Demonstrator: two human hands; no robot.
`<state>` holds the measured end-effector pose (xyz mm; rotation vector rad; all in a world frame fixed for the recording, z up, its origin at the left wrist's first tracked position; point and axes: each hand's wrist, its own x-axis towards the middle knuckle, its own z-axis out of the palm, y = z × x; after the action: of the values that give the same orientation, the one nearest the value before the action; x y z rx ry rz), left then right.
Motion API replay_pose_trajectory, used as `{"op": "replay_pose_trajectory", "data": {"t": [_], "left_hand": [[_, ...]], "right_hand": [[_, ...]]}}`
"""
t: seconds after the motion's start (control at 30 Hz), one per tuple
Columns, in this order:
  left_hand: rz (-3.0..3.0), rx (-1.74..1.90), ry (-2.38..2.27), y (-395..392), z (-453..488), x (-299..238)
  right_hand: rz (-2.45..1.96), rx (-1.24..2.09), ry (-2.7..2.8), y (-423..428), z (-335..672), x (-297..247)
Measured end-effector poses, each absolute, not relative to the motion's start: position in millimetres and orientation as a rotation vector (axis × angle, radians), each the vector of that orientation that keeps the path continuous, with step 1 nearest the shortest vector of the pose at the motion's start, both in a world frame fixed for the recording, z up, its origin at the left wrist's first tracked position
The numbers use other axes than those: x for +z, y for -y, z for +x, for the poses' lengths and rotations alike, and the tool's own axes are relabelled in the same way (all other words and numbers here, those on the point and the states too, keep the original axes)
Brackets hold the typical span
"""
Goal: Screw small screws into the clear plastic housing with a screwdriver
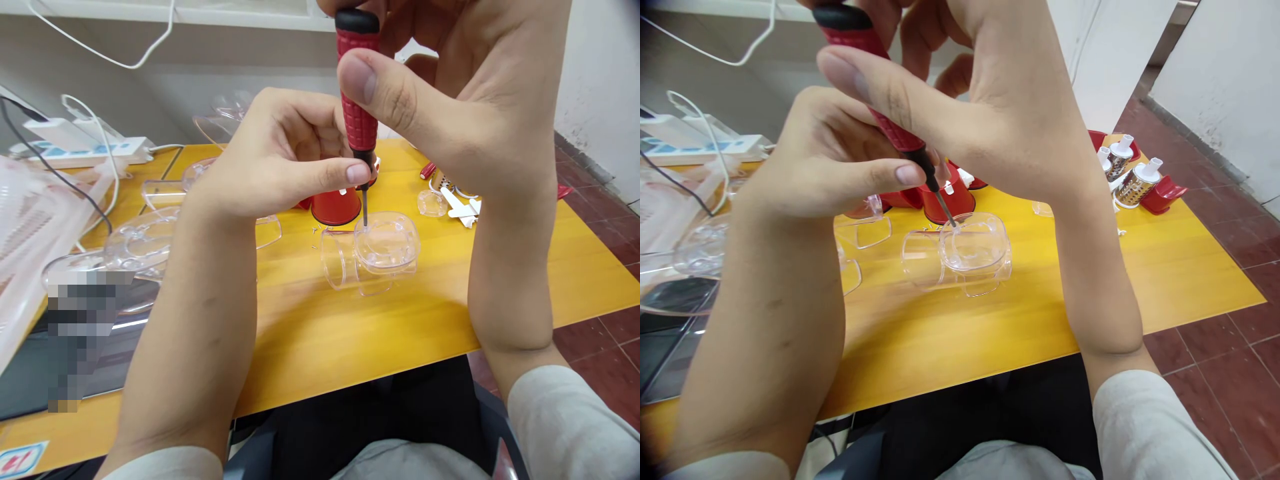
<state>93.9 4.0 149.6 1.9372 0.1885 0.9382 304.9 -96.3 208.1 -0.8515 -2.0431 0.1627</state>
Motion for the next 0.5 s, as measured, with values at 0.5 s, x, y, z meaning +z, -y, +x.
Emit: {"op": "replay_pose_trajectory", "data": {"t": [0.5], "left_hand": [[2.259, 0.027, -0.351, -12.6, 85.5, 145.2]], "right_hand": [[-0.758, 0.17, 2.135, 90.8, 311.3, 204.6]]}}
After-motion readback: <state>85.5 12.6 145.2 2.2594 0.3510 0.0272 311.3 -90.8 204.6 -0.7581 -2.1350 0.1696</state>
